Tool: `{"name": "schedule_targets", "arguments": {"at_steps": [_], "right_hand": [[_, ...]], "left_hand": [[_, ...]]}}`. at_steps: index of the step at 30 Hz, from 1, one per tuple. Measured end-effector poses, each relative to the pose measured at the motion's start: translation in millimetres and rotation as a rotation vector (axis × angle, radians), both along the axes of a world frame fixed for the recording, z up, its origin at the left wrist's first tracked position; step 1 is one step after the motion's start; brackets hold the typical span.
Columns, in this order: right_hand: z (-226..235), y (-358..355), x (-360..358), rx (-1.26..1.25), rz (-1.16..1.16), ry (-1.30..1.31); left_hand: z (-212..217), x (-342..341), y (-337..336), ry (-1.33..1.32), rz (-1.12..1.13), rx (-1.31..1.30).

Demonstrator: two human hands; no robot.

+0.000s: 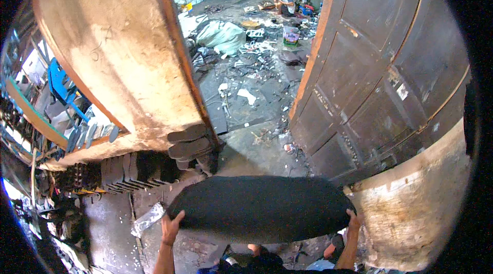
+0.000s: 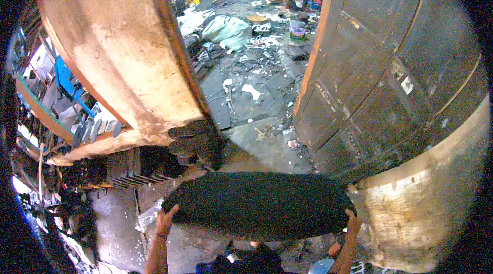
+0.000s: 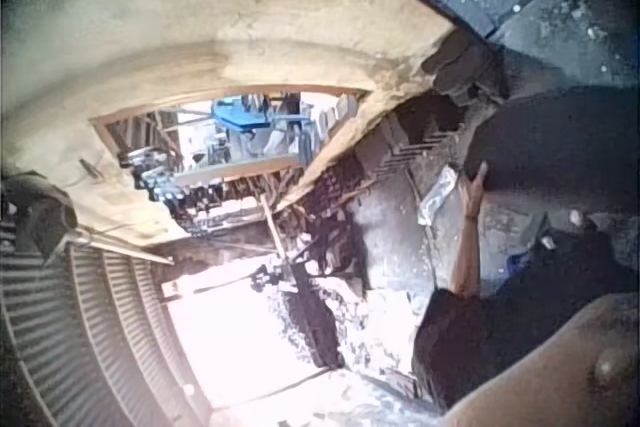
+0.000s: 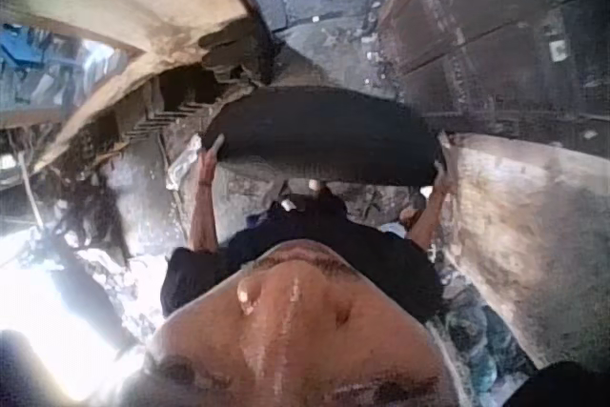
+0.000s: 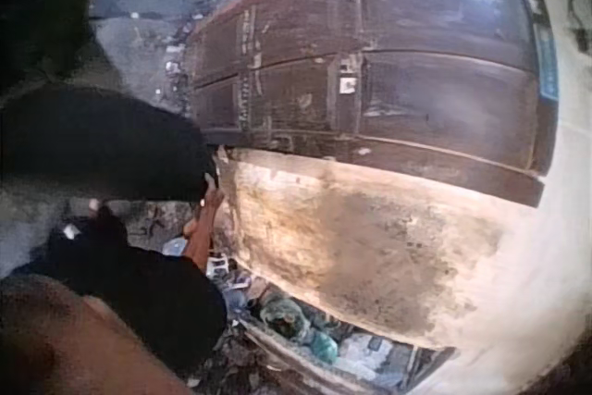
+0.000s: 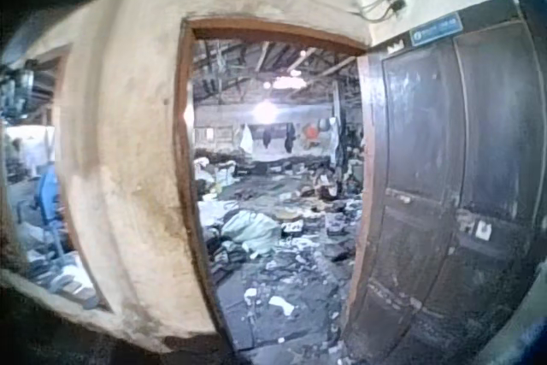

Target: The person applies a dark viscous substance from a small container onto a large black mat using a cloth, spreading it evenly across the surface. The person then folds the mat and places it on the floor.

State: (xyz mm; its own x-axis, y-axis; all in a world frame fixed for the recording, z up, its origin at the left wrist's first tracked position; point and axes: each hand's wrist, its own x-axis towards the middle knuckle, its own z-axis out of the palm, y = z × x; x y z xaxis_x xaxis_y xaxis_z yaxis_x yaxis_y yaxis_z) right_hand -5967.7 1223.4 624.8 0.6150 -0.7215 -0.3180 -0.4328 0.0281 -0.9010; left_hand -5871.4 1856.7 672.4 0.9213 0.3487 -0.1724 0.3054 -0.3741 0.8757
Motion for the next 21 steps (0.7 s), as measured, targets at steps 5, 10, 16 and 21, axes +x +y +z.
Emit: {"name": "schedule_targets", "arguments": {"at_steps": [5,10,16,21], "right_hand": [[38.9,-43.8,-57.5,-0.236,-0.503,0.084],[43.7,-44.8,-51.5,-0.311,-0.668,0.142],[24.1,-33.7,-12.6,-0.641,-0.632,0.475],[81.6,-10.2,161.0,-0.408,-0.889,0.346]], "left_hand": [[25.7,189.8,-120.5,-0.022,-0.344,-0.084],[21.9,352.6,-213.6,0.041,-0.569,-0.102],[-14.8,522.4,-304.6,0.081,-0.709,0.189],[26.9,664.3,-373.7,0.037,-0.873,0.034]]}}
